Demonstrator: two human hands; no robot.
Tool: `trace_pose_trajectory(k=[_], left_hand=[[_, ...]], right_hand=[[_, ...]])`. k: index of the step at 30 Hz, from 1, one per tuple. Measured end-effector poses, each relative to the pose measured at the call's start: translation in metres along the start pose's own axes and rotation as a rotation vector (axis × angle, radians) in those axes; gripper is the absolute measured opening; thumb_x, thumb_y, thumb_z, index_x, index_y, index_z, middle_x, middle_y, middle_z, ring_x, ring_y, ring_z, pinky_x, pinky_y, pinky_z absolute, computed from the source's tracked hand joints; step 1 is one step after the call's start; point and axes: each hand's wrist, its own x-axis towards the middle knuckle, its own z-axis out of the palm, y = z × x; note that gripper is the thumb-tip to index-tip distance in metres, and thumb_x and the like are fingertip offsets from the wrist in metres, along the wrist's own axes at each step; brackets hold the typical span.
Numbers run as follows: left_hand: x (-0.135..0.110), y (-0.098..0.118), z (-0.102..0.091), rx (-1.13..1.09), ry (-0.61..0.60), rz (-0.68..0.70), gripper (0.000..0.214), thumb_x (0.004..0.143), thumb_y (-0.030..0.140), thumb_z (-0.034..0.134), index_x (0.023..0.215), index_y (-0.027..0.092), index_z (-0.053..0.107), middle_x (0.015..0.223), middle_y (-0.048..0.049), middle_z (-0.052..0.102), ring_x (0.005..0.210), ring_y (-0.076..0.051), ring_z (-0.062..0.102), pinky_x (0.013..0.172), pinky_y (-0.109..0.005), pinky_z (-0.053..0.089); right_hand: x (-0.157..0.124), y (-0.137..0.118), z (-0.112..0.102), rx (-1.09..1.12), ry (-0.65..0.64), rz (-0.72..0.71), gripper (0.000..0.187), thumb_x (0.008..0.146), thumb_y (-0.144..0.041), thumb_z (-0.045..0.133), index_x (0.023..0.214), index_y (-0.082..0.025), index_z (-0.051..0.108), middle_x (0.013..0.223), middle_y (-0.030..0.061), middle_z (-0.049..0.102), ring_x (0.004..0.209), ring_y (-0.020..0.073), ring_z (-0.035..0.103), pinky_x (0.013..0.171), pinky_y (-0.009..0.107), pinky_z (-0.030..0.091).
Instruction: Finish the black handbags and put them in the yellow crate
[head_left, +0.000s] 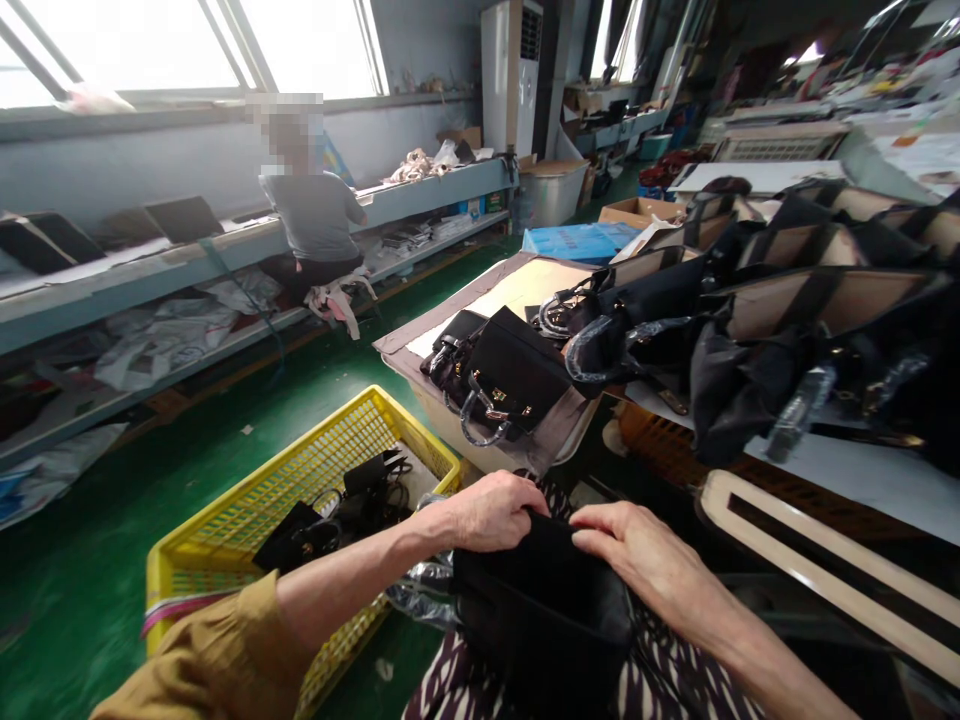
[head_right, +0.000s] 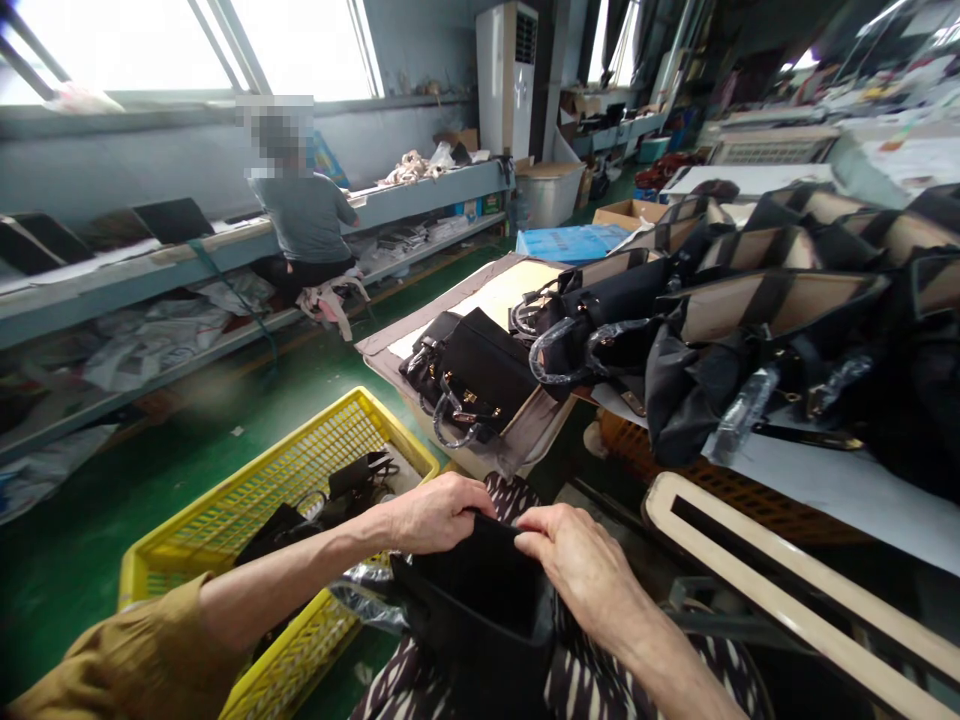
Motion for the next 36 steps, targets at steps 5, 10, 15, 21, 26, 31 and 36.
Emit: trace_pose_trajectory(k=[5, 10, 15, 21, 26, 31, 36], left_hand=[[-0.001, -0.001, 0.001, -0.021, 0.001, -0.029, 0.035, 0.064, 0.007, 0.039, 0.088, 0.016, 0.063, 0.085, -0.0024, 0.063, 0.076, -0.013, 0.056, 0.070, -0.018, 0.043], [-0.001, 0.000, 0.004, -0.018, 0.003, -0.004, 0.034, 0.064, 0.008, 0.039, 0.086, 0.017, 0.062, 0.085, -0.0023, 0.063, 0.077, -0.013, 0.056, 0.072, -0.018, 0.042], [0.000, 0.002, 0.003, -0.025, 0.008, 0.002, 0.035, 0.063, 0.007, 0.038, 0.087, 0.016, 0.062, 0.084, -0.0021, 0.063, 0.075, -0.013, 0.055, 0.070, -0.018, 0.042], [0.000, 0.003, 0.003, -0.015, -0.009, -0.013, 0.035, 0.064, 0.007, 0.038, 0.087, 0.016, 0.062, 0.086, -0.0021, 0.063, 0.076, -0.013, 0.055, 0.070, -0.018, 0.042], [0.001, 0.004, 0.004, -0.037, 0.000, -0.026, 0.034, 0.063, 0.007, 0.038, 0.086, 0.016, 0.062, 0.085, -0.0018, 0.063, 0.075, -0.013, 0.055, 0.068, -0.017, 0.041], [-0.001, 0.011, 0.000, -0.079, 0.016, -0.058, 0.035, 0.064, 0.007, 0.039, 0.090, 0.016, 0.061, 0.079, -0.0005, 0.062, 0.069, -0.012, 0.053, 0.062, -0.018, 0.039], [-0.002, 0.016, -0.001, -0.120, 0.039, -0.077, 0.036, 0.063, 0.006, 0.039, 0.092, 0.015, 0.057, 0.077, 0.0002, 0.060, 0.067, -0.011, 0.051, 0.059, -0.018, 0.038]], right_hand=[[0.005, 0.021, -0.002, 0.416, -0.235, 0.050, 0.036, 0.076, -0.050, 0.046, 0.063, -0.017, 0.054, 0.055, -0.0031, 0.048, 0.054, 0.0102, 0.042, 0.051, 0.021, 0.028], [0.003, 0.030, -0.002, 0.584, -0.291, 0.133, 0.036, 0.074, -0.052, 0.049, 0.066, -0.017, 0.049, 0.062, -0.0021, 0.051, 0.057, 0.0091, 0.043, 0.054, 0.019, 0.029], [0.008, 0.030, -0.003, 0.478, -0.267, 0.082, 0.036, 0.076, -0.048, 0.047, 0.058, -0.017, 0.044, 0.053, -0.0048, 0.041, 0.049, 0.0069, 0.033, 0.049, 0.020, 0.024], [0.011, 0.025, -0.004, 0.283, -0.198, 0.027, 0.035, 0.078, -0.042, 0.045, 0.054, -0.016, 0.044, 0.049, -0.0055, 0.035, 0.048, 0.0071, 0.029, 0.045, 0.021, 0.019], [0.007, 0.019, -0.002, 0.121, -0.058, 0.008, 0.036, 0.077, -0.044, 0.045, 0.054, -0.017, 0.050, 0.050, -0.0038, 0.043, 0.049, 0.0093, 0.037, 0.046, 0.021, 0.025], [0.009, 0.010, -0.001, 0.094, -0.035, -0.061, 0.030, 0.077, -0.040, 0.043, 0.061, -0.019, 0.056, 0.059, -0.0020, 0.052, 0.060, 0.0136, 0.047, 0.053, 0.022, 0.031], [0.013, -0.001, 0.003, 0.047, -0.080, -0.066, 0.029, 0.078, -0.037, 0.043, 0.056, -0.018, 0.049, 0.053, -0.0045, 0.038, 0.057, 0.0105, 0.038, 0.050, 0.022, 0.023]])
